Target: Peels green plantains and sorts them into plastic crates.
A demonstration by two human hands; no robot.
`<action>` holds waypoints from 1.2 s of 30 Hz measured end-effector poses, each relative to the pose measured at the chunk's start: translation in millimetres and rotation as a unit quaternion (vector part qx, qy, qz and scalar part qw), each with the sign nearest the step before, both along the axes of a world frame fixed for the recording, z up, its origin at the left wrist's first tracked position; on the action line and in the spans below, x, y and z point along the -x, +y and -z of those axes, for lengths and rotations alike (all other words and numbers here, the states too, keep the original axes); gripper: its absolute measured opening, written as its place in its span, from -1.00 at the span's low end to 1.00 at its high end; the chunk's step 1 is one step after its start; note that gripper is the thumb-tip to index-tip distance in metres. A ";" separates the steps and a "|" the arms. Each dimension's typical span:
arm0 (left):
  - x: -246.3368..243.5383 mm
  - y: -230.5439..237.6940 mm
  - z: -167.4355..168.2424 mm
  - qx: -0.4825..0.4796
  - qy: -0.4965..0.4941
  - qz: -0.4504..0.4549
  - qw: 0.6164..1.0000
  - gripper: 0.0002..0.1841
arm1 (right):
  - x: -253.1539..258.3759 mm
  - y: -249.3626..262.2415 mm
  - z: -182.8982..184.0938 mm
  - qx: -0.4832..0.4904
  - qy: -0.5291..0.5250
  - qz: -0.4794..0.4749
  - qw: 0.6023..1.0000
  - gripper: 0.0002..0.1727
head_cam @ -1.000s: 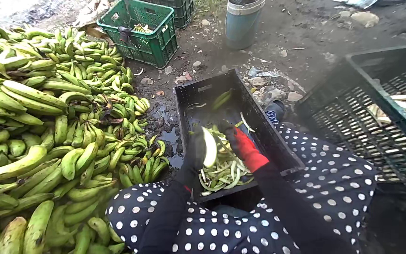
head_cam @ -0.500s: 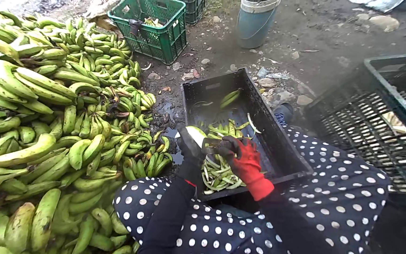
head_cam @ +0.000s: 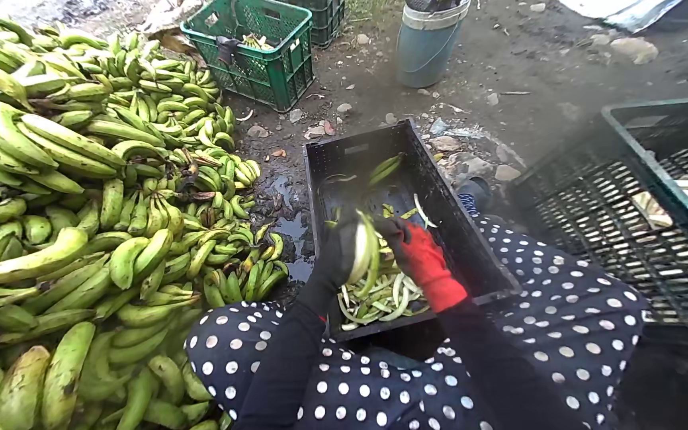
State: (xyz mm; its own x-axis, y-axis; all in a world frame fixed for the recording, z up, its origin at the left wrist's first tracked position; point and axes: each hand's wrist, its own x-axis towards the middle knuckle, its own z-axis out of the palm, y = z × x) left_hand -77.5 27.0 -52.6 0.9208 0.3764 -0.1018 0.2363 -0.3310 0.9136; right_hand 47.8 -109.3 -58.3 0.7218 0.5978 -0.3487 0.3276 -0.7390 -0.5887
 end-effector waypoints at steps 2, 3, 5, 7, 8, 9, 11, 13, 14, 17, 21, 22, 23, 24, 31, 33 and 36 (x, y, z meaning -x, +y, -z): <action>-1.1 -7.0 -5.0 -0.040 -0.001 0.101 0.994 -0.41 | -20.5 2.3 5.1 0.029 0.045 -0.009 0.999 -0.47; -3.3 -9.9 -3.7 0.027 -0.013 0.088 0.996 -0.44 | -25.7 1.1 9.4 0.021 0.058 0.000 0.998 -0.48; -15.2 -6.2 4.2 0.249 -0.046 -0.014 0.967 -0.49 | -26.7 -2.0 19.4 -0.032 0.042 0.027 0.998 -0.54; -18.9 -0.6 6.1 0.394 -0.090 -0.109 0.908 -0.42 | -12.3 -9.8 18.3 -0.073 -0.002 0.018 0.997 -0.53; -15.7 2.0 7.8 0.416 -0.122 -0.136 0.891 -0.42 | -1.9 -14.7 17.7 -0.084 -0.030 -0.011 0.996 -0.46; -10.5 6.6 11.5 0.413 -0.148 -0.146 0.887 -0.52 | 7.6 -19.2 21.2 -0.102 -0.073 -0.047 0.991 -0.38; -10.8 7.1 5.6 0.446 -0.152 -0.197 0.859 -0.56 | 20.5 -25.3 39.0 -0.155 -0.188 -0.088 0.966 -0.17; -12.7 4.8 -1.5 0.501 -0.146 -0.226 0.823 -0.49 | 25.7 -26.9 49.4 -0.206 -0.260 -0.080 0.940 -0.10; -11.6 3.9 -2.6 0.509 -0.141 -0.230 0.817 -0.49 | 25.7 -27.1 48.9 -0.212 -0.273 -0.075 0.935 -0.10; -11.5 3.8 -2.5 0.429 -0.094 -0.244 0.865 -0.53 | 23.6 -27.8 36.7 -0.166 -0.223 -0.084 0.957 -0.23; -17.4 -2.6 -10.4 0.171 -0.038 -0.254 0.951 -0.54 | 23.1 -9.8 17.1 -0.072 -0.018 -0.040 0.996 -0.44; -14.2 -5.3 -11.9 0.100 -0.025 -0.218 0.971 -0.50 | 19.3 -4.3 16.9 -0.083 0.023 -0.021 0.996 -0.48; -12.2 -7.1 -9.7 0.039 -0.025 -0.177 0.983 -0.46 | 13.3 0.5 17.2 -0.098 0.060 -0.008 0.993 -0.51; -12.2 -9.0 -6.1 0.011 -0.031 -0.148 0.988 -0.42 | 6.5 3.2 17.2 -0.111 0.095 -0.003 0.989 -0.51; -23.3 -17.1 -6.9 0.219 -0.095 -0.123 0.963 -0.51 | -16.5 -4.1 41.5 -0.207 0.139 0.059 0.967 -0.49; -24.3 -12.2 -1.7 0.347 -0.133 -0.147 0.917 -0.58 | -14.4 -13.6 40.0 -0.209 0.064 0.028 0.975 -0.51; -20.0 -0.2 0.2 0.454 -0.166 -0.150 0.862 -0.56 | -1.7 -35.2 25.9 -0.143 -0.044 -0.070 0.986 -0.42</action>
